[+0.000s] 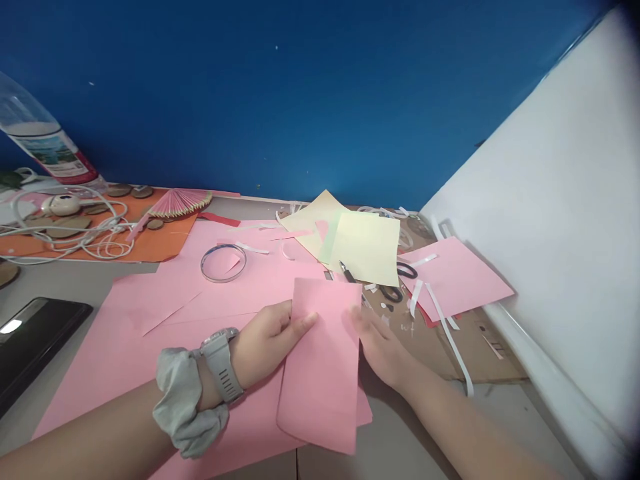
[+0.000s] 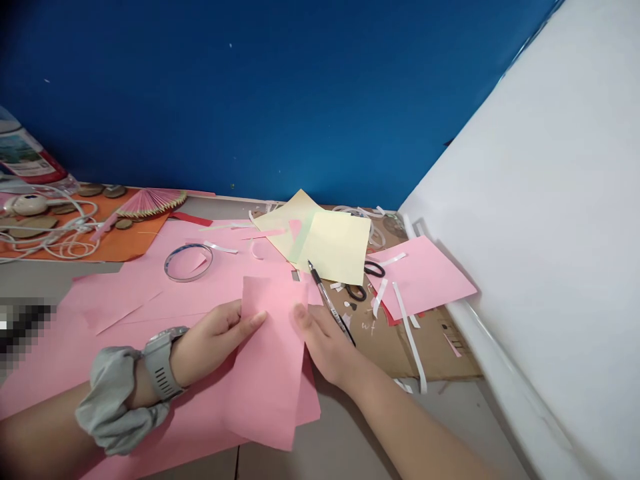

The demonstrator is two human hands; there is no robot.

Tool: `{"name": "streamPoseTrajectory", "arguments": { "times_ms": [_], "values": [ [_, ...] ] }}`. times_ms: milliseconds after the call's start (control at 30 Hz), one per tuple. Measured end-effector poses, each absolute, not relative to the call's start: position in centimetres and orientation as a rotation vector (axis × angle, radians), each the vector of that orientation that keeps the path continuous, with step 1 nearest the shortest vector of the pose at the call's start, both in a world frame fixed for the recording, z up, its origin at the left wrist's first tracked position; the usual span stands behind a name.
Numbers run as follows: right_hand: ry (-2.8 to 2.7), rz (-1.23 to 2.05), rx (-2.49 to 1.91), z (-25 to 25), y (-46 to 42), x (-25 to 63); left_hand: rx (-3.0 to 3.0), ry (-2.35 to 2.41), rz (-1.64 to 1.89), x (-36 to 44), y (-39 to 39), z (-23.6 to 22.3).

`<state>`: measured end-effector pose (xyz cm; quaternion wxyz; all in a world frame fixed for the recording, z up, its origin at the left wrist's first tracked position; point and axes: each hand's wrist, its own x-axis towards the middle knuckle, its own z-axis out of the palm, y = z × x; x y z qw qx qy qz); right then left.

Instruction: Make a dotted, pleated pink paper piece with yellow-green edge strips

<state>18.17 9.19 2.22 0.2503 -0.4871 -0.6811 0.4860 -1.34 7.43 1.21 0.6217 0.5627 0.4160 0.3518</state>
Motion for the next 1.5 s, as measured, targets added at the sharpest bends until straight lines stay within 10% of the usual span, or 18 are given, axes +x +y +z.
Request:
{"name": "streamPoseTrajectory", "arguments": {
  "times_ms": [1500],
  "values": [
    [-2.561, 1.195, -1.187, 2.9, 9.6, 17.8, 0.985, 1.625, 1.449, -2.3, 8.2, 2.0]
  ]
}}
